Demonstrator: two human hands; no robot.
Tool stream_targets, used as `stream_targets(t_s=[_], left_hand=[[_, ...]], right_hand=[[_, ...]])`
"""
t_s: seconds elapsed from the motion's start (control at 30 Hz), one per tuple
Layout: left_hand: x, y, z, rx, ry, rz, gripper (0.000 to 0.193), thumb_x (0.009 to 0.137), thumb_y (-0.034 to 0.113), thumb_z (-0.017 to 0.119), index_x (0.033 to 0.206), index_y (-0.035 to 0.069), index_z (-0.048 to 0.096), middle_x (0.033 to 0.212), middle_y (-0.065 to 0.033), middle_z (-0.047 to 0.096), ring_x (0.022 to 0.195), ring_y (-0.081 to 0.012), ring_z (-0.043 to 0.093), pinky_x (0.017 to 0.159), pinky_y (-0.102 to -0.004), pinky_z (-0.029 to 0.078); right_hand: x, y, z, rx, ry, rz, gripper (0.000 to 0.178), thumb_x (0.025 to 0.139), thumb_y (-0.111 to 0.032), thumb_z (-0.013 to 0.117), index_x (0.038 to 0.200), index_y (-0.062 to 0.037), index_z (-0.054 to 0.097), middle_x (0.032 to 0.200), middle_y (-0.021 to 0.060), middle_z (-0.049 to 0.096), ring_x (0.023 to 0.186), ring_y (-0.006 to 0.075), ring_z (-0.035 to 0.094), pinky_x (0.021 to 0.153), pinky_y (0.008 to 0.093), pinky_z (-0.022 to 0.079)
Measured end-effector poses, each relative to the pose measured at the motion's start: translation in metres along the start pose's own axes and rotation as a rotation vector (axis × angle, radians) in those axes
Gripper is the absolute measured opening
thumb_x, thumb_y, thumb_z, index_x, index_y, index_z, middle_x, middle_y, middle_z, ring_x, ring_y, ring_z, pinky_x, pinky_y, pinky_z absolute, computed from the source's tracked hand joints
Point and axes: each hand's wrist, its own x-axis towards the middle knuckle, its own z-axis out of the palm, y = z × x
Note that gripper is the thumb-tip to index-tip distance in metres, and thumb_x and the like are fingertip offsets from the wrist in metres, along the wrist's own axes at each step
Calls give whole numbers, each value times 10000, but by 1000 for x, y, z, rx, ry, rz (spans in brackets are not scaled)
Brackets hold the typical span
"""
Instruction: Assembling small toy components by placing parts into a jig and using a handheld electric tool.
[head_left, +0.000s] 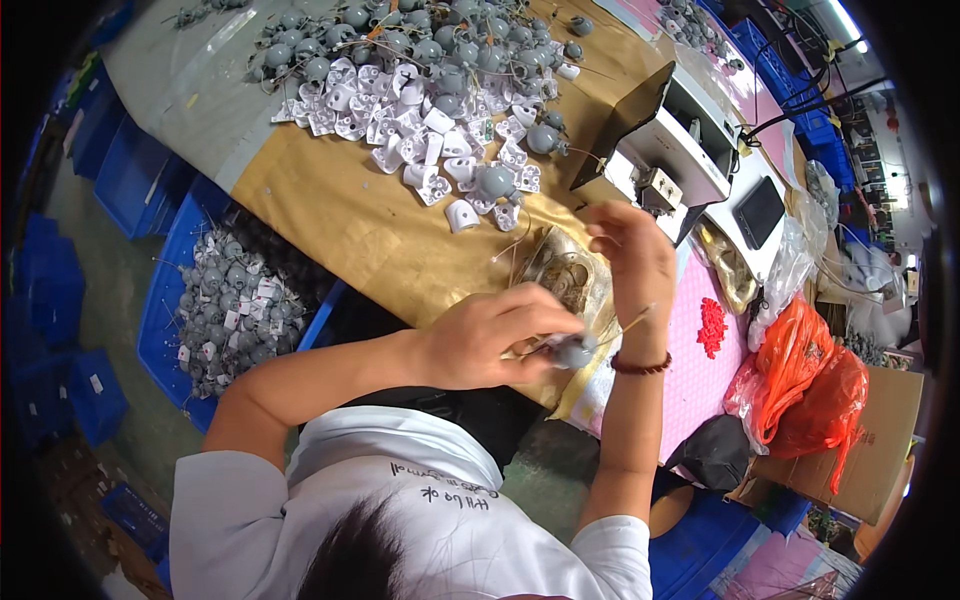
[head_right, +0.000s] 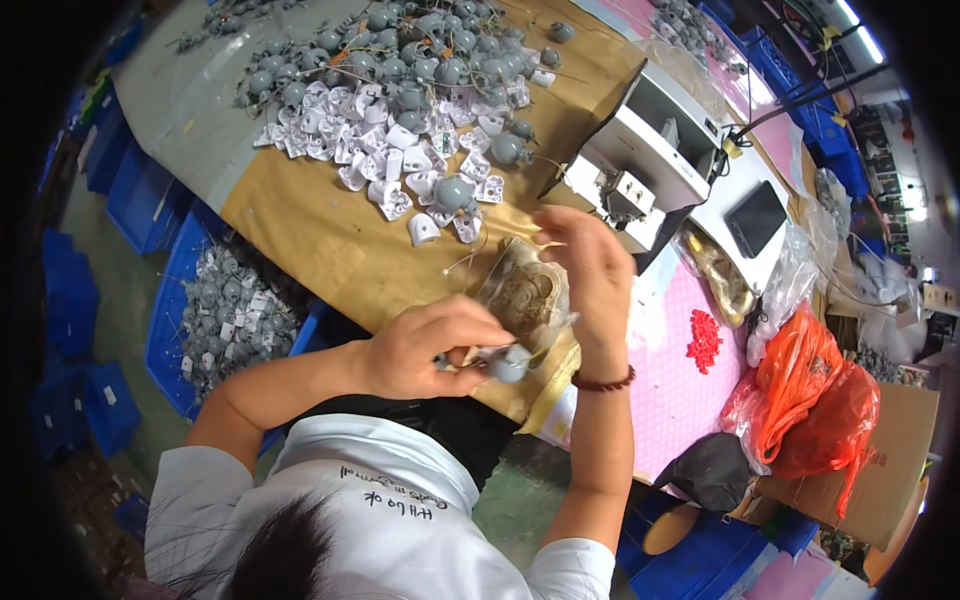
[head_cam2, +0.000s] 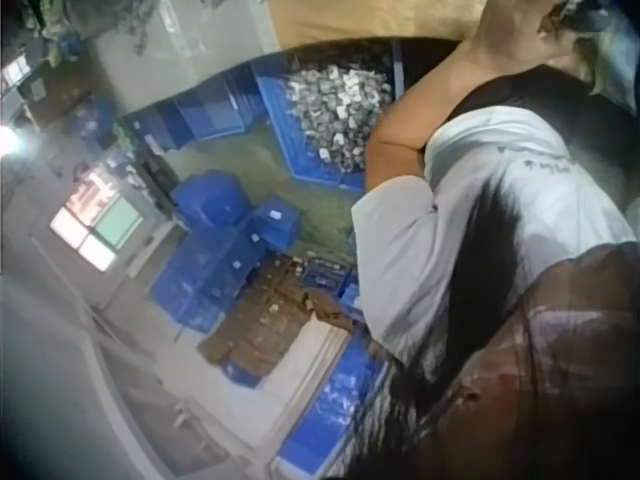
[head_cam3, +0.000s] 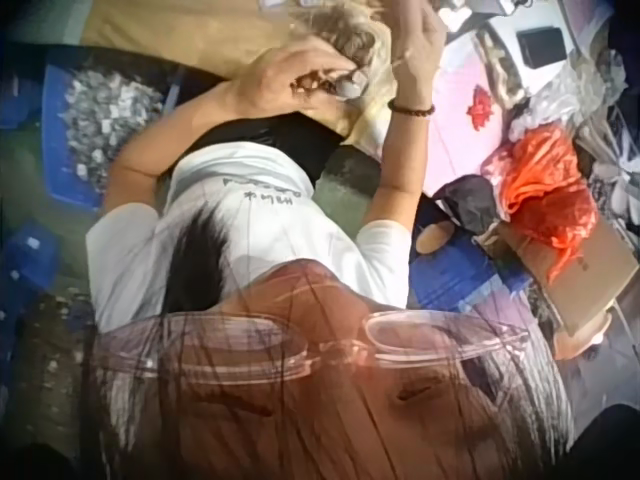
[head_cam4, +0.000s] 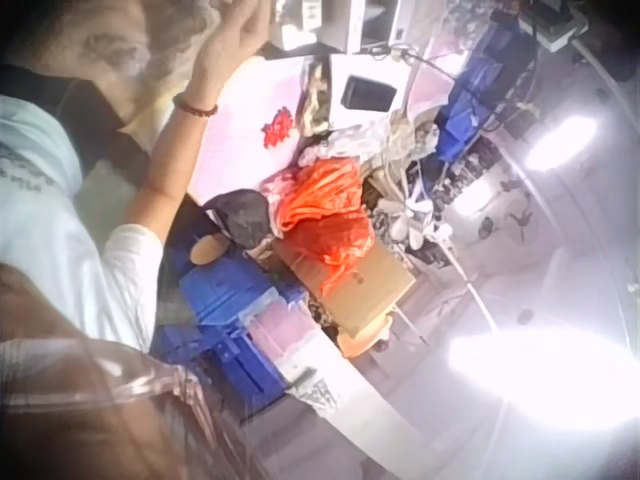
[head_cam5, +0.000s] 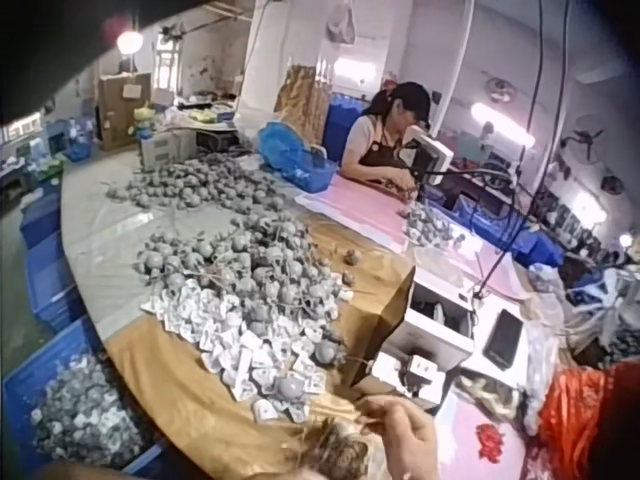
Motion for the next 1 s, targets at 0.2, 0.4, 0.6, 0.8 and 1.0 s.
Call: stream_targets(t_s=[0.2, 0.4, 0.6, 0.8, 1.0], left_hand=[[-41, 11, -46, -70, 155, -74, 582, 779, -49, 749, 1323, 33, 558, 1137, -75, 571, 761, -81, 589, 625, -224, 505], [-52, 11, -82, -482, 640, -292, 486, 946, 124, 616, 1390, 42, 436, 1010, -26, 572, 817, -82, 551, 743, -257, 497], [-60, -22, -140, -601, 1054, -434, 256, 1022, 187, 552, 1263, 99, 558, 903, 14, 565, 715, -55, 507, 638, -244, 463], [-88, -71, -198, -517, 1304, -525, 241, 1018, 150, 561, 1202, -2, 591, 1010, -44, 638, 863, -127, 614, 774, -284, 522], [-82, -52, -202, 17, 1118, -512, 546, 1011, 86, 522, 1488, -84, 318, 1443, -175, 468, 1358, -292, 439, 1182, -422, 296]], right_hand=[[23, 26, 50, -781, -237, 113, 292, 919, -151, 679, 1145, 33, 667, 1003, 94, 737, 827, 161, 693, 776, 303, 544], [37, 44, 75, -449, -297, 369, 239, 903, -81, 688, 1107, 43, 672, 893, 97, 737, 791, 144, 680, 724, 313, 536], [33, 52, 81, -740, -371, 39, 229, 899, -94, 665, 1115, -22, 690, 953, 124, 688, 803, 224, 664, 742, 349, 527], [24, 54, 87, -1068, -388, -167, 305, 862, -56, 689, 1166, -69, 674, 1068, 134, 598, 915, 283, 636, 805, 363, 523], [24, 62, 85, -1181, -288, -377, 236, 855, -60, 658, 1089, -87, 680, 1090, 160, 614, 1013, 345, 613, 821, 433, 526]])
